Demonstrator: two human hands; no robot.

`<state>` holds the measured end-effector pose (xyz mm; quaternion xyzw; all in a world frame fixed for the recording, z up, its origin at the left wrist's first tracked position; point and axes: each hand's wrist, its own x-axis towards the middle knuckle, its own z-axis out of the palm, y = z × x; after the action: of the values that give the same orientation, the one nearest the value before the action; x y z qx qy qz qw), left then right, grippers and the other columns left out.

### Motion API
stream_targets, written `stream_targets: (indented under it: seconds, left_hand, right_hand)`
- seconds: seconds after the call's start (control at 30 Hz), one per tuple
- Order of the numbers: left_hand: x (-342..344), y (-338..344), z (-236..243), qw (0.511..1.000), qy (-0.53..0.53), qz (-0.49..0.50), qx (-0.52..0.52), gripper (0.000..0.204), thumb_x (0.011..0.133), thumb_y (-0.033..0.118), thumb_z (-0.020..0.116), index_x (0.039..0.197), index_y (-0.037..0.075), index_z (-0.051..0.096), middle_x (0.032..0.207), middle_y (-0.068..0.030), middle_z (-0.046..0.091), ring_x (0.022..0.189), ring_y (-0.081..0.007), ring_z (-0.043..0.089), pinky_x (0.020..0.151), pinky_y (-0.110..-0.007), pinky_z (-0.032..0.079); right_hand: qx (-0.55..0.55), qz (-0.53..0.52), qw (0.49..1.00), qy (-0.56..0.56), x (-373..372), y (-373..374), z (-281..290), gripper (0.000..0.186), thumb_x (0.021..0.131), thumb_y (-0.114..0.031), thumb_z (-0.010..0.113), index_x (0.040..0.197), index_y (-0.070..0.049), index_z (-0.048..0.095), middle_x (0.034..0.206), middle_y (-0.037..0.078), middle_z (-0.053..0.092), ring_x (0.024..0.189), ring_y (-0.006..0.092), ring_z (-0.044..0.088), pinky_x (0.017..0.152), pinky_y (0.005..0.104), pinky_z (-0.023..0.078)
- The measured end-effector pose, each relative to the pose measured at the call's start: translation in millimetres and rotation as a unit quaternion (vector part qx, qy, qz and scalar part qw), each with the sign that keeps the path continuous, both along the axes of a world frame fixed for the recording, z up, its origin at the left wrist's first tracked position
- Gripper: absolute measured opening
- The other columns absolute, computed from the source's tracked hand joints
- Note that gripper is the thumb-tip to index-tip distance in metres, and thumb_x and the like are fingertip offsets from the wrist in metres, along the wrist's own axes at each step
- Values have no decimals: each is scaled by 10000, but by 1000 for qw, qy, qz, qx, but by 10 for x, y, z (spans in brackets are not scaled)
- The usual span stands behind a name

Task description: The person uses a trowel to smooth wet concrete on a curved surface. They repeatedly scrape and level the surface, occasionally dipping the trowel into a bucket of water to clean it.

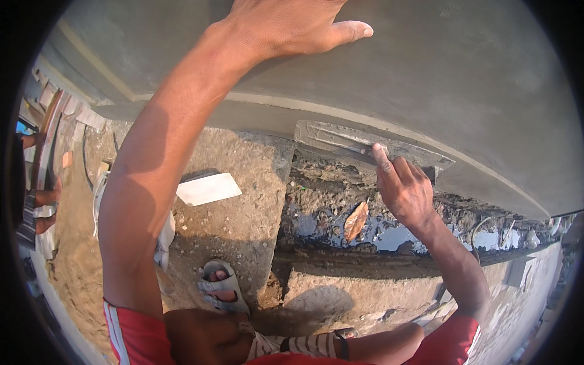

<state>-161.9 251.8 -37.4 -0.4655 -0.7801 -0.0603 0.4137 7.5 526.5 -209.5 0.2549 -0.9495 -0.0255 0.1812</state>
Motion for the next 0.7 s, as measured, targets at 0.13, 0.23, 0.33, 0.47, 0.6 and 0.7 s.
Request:
stream_targets:
  seconds: [0.13,0.23,0.33,0.47,0.6,0.7]
  left_hand:
    - [31,-24,2,1000,9,20,-7,991,868,514,672,1638,215,127,1673,-186,-193,1500,-437,-265,1206,-614,-160]
    - [1,0,-34,999,39,10,18,970,870,516,669,1635,214,155,1678,-187,-170,1504,-436,-256,1209,-610,-156]
    - [-55,47,-78,991,120,53,35,955,870,511,670,1632,213,177,1680,-182,-169,1507,-432,-254,1213,-608,-148]
    - [-51,64,-90,993,99,28,54,954,865,506,677,1630,215,189,1681,-169,-176,1510,-422,-254,1217,-603,-144]
    - [28,14,-38,998,24,49,6,964,868,503,674,1635,224,158,1680,-160,-190,1510,-414,-259,1217,-600,-148]
    - [66,-10,-2,998,43,44,10,954,875,501,666,1634,218,163,1682,-159,-180,1510,-413,-257,1218,-598,-148]
  right_hand:
    - [24,6,1000,-3,-370,-472,-121,810,899,-67,656,1599,-150,256,837,79,560,681,216,652,548,358,595]
    - [91,-7,995,-26,-381,-301,-235,890,886,-57,655,1624,-162,168,896,123,570,741,256,682,571,378,615]
    - [199,-41,977,-58,-163,87,-169,850,880,-51,655,1612,-168,239,879,103,574,676,255,669,533,369,589]
    - [90,-7,995,-46,53,93,56,729,900,-67,643,1565,-157,360,806,70,568,635,231,655,504,357,568]
    - [23,24,999,-10,-282,-543,-1,680,913,-81,633,1544,-128,386,805,83,576,631,230,660,483,358,564]
    - [56,-4,997,-53,-445,-715,-69,687,921,-83,623,1552,-99,352,852,120,595,661,252,681,492,368,578]
